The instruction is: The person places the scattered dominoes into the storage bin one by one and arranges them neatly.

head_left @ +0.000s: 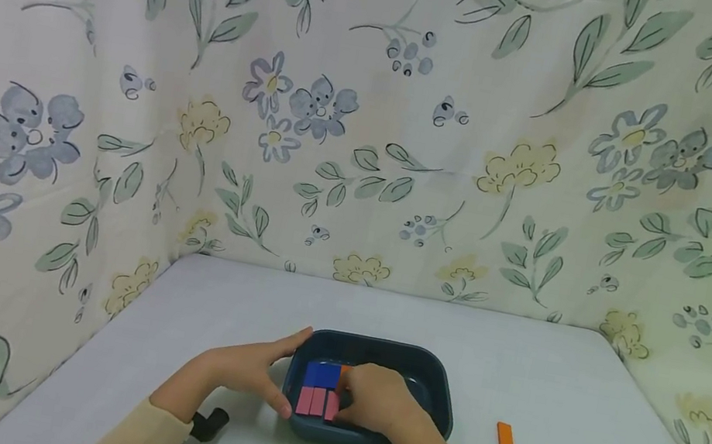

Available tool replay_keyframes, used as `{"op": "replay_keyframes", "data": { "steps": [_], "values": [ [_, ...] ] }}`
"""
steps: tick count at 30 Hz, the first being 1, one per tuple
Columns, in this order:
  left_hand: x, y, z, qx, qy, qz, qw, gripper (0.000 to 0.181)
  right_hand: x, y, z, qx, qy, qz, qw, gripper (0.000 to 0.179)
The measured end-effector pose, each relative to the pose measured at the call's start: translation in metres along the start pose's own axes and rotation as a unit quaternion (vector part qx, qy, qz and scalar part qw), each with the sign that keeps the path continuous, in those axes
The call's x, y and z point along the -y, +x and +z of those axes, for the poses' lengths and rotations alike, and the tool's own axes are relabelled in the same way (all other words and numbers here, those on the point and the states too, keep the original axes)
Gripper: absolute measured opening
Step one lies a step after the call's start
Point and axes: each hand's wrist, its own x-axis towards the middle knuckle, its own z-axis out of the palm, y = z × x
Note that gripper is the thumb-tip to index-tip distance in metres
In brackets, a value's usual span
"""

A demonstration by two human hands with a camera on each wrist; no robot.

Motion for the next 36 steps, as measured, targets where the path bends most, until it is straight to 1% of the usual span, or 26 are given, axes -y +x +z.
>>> {"op": "replay_keyframes", "data": {
  "steps": [6, 14, 22, 26, 29, 31, 34, 36],
  "values": [
    [0.002, 0.001, 0.0, 0.002, 0.003, 0.007, 1.0, 0.126, 0.0, 0.005, 0.008, -0.005, -0.01, 0.009, 0.9999, 0.035],
    [-0.001, 0.0, 0.0, 0.0, 0.002, 0.003, 1.0, 0.126, 0.001, 0.006, 0.011, -0.011, -0.017, 0.016, 0.9997, 0.035],
    [-0.001, -0.001, -0.001, 0.0, -0.002, -0.001, 1.0, 0.126, 0.004, 0.003, 0.008, -0.022, -0.015, 0.01, 0.9996, 0.032],
    [-0.001, 0.001, 0.0, 0.001, -0.007, 0.0, 1.0, 0.125, 0.0, -0.005, -0.002, -0.03, -0.009, 0.014, 0.9994, 0.034],
    [-0.001, 0.003, 0.002, 0.0, -0.01, -0.002, 0.9999, 0.125, -0.011, -0.017, -0.011, -0.049, 0.016, 0.017, 0.9985, 0.034],
    [-0.002, 0.004, 0.003, -0.002, -0.011, -0.009, 0.9999, 0.126, -0.021, -0.027, -0.017, -0.063, 0.042, 0.012, 0.997, 0.032],
    [-0.003, 0.003, 0.003, -0.008, -0.006, -0.017, 0.9998, 0.127, -0.043, -0.041, -0.022, -0.078, 0.086, 0.002, 0.9932, 0.027],
    [-0.004, 0.0, 0.003, -0.011, -0.005, -0.023, 0.9997, 0.127, -0.06, -0.049, -0.022, -0.089, 0.121, -0.009, 0.9886, 0.024]
  ]
}}
